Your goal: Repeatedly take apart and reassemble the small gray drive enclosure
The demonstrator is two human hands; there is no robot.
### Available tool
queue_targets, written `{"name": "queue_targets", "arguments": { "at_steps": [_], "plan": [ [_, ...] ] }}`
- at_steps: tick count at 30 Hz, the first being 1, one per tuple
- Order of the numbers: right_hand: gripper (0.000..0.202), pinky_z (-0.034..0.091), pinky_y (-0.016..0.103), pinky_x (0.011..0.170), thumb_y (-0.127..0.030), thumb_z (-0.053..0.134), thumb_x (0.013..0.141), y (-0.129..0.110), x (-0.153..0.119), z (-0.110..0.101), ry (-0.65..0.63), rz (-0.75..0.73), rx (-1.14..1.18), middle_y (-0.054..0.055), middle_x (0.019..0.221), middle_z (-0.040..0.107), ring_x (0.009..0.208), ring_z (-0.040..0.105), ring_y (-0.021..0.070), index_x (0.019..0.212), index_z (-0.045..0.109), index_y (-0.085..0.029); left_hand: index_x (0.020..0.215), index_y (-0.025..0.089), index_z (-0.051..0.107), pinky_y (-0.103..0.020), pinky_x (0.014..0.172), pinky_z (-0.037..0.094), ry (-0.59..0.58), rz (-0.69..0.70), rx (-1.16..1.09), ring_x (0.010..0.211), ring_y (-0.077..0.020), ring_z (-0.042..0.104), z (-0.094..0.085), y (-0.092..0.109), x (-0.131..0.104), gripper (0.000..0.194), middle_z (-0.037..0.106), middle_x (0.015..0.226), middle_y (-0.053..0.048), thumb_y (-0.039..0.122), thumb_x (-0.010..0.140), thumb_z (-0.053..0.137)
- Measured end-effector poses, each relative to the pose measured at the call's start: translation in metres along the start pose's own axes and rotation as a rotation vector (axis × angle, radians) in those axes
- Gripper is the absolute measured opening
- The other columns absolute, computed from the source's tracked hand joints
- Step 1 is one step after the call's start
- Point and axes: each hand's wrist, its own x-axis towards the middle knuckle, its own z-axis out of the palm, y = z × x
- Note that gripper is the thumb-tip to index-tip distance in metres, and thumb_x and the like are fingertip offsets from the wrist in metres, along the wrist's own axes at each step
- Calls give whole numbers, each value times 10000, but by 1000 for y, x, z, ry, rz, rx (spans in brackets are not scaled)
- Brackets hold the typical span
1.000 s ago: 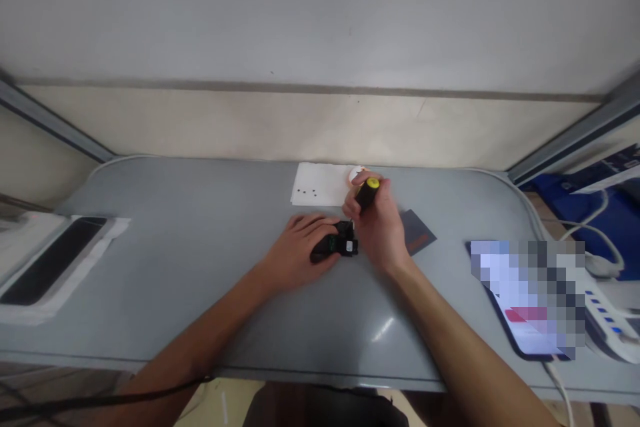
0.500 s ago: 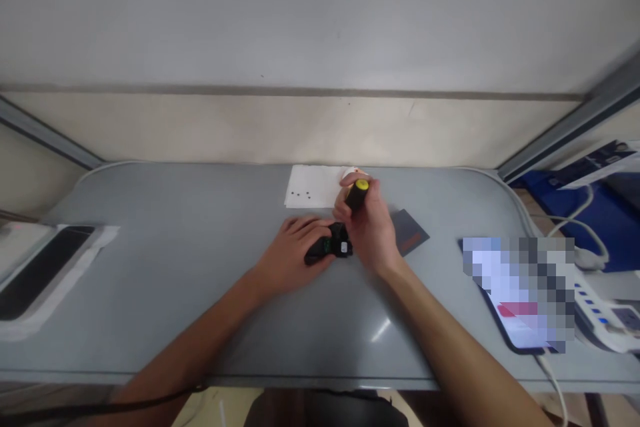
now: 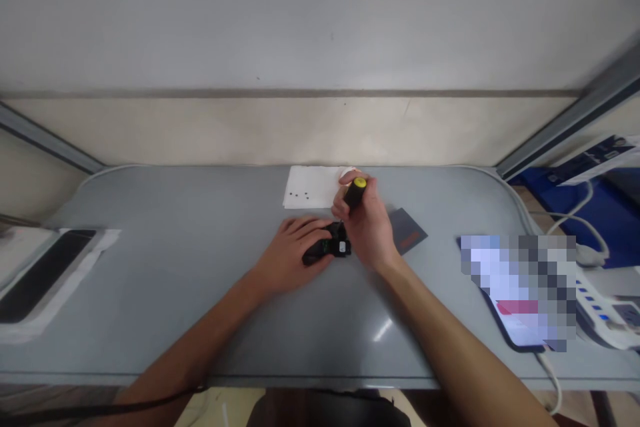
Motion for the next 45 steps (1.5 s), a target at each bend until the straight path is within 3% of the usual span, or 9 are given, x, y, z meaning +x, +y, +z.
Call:
{"name": "queue_targets", "arguments": {
  "at_steps": [8, 16, 27, 45],
  "plan": [
    [406, 339, 291, 563, -644, 446, 1056, -2, -2, -1, -11, -19, -19, -26, 687, 404, 596, 371, 148, 1014, 634, -286, 1193, 284, 712, -479, 1137, 431, -13, -17, -8, 1342, -275, 617, -3, 3, 0, 210, 700, 1425, -39, 350, 1001, 656],
    [412, 410, 294, 592, -654, 430, 1056, -2, -1, -1, 8, -23, -34, -21, 698, 421, 613, 408, 154, 1008, 637, -301, 1273, 296, 691, -482, 1151, 419, -31, -12, 8, 1379, -275, 590, -3, 0, -1, 266, 694, 1442, -30, 361, 1017, 661],
    [440, 358, 290, 580, -677, 436, 1045, -5, -4, -1, -34, -3, -36, -23, 722, 428, 615, 385, 150, 1056, 636, -286, 1325, 300, 659, -478, 1131, 430, -25, -7, 28, 1363, -280, 604, -4, 2, 1, 323, 712, 1411, -31, 337, 1005, 673],
    [357, 338, 292, 571, -590, 441, 1081, 0, -6, -3, -21, -96, -25, -16, 719, 434, 619, 382, 146, 1056, 646, -299, 1182, 259, 701, -463, 1125, 415, -6, 1, 0, 1354, -267, 610, -2, 1, -1, 197, 698, 1434, -41, 359, 1015, 668]
  ]
}}
